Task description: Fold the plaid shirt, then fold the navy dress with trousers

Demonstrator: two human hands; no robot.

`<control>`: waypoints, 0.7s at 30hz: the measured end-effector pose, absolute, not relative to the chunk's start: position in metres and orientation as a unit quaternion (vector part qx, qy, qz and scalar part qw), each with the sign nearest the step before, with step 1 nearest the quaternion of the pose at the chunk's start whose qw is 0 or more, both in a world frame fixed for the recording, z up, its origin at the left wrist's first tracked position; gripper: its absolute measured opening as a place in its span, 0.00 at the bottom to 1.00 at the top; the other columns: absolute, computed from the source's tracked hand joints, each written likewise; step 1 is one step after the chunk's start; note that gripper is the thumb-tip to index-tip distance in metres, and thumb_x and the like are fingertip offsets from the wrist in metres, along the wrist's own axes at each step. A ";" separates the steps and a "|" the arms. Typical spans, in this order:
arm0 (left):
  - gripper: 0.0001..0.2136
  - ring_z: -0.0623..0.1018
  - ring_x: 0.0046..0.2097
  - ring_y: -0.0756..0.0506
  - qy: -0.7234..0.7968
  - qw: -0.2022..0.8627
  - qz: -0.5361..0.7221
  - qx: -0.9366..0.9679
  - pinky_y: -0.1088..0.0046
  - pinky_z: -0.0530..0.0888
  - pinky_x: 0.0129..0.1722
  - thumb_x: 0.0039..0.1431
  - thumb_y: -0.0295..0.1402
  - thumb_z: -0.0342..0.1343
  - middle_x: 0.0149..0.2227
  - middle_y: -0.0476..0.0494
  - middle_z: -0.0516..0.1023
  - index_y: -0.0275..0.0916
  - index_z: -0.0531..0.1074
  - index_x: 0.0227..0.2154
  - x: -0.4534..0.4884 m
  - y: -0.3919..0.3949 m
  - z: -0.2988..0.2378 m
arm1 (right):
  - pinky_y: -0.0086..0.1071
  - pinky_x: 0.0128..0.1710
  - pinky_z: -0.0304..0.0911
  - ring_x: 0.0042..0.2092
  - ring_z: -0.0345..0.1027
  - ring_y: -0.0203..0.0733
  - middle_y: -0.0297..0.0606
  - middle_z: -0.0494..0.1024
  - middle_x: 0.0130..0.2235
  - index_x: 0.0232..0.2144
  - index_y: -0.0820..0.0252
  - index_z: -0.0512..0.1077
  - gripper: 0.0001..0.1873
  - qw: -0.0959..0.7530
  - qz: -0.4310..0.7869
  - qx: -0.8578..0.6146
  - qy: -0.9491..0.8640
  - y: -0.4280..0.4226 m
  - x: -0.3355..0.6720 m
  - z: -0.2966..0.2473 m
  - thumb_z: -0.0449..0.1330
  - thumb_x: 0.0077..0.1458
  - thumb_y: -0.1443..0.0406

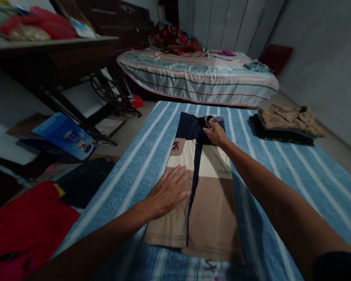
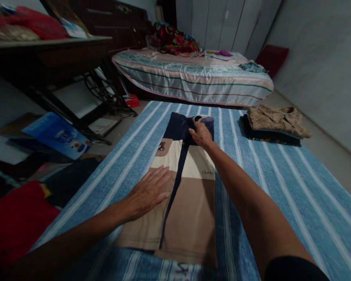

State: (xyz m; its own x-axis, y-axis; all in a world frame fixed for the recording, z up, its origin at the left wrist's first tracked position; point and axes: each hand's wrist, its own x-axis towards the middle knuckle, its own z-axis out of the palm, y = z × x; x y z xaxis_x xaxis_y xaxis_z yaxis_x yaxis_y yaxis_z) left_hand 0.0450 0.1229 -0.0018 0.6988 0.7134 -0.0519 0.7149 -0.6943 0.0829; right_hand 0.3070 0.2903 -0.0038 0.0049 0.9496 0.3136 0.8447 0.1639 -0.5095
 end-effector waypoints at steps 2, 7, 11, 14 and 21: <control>0.26 0.47 0.66 0.41 0.386 0.055 -0.013 0.921 0.60 0.50 0.62 0.62 0.45 0.43 0.65 0.39 0.50 0.37 0.55 0.60 0.044 0.108 -0.003 | 0.42 0.47 0.60 0.47 0.65 0.50 0.48 0.71 0.47 0.49 0.63 0.67 0.23 0.310 0.090 -0.629 -0.708 0.266 0.304 0.003 0.51 0.55 0.57; 0.26 0.47 0.66 0.41 0.381 0.065 -0.014 0.922 0.60 0.48 0.62 0.63 0.46 0.42 0.65 0.39 0.49 0.38 0.56 0.59 0.035 0.079 -0.010 | 0.42 0.46 0.62 0.47 0.67 0.48 0.45 0.72 0.48 0.48 0.60 0.70 0.21 0.333 0.103 -0.601 -0.719 0.190 0.301 0.010 0.51 0.55 0.58; 0.25 0.47 0.66 0.42 0.372 0.059 0.009 0.926 0.59 0.45 0.62 0.63 0.43 0.42 0.66 0.40 0.48 0.39 0.55 0.60 0.027 0.066 -0.021 | 0.41 0.48 0.62 0.47 0.68 0.47 0.44 0.74 0.46 0.44 0.60 0.72 0.18 0.346 0.103 -0.575 -0.734 0.135 0.298 0.010 0.53 0.54 0.59; 0.24 0.46 0.66 0.42 0.371 0.051 0.019 0.927 0.59 0.44 0.63 0.63 0.41 0.43 0.66 0.40 0.48 0.39 0.54 0.61 0.025 0.063 -0.025 | 0.40 0.48 0.62 0.48 0.67 0.46 0.45 0.74 0.45 0.43 0.60 0.72 0.16 0.356 0.106 -0.549 -0.749 0.103 0.293 0.003 0.52 0.55 0.60; 0.25 0.47 0.66 0.42 0.380 0.056 -0.001 0.923 0.59 0.45 0.62 0.63 0.41 0.44 0.66 0.40 0.48 0.39 0.53 0.61 0.028 0.062 -0.020 | 0.42 0.50 0.62 0.52 0.64 0.47 0.47 0.69 0.52 0.48 0.60 0.68 0.18 0.308 0.112 -0.497 -0.803 0.038 0.263 -0.011 0.50 0.58 0.61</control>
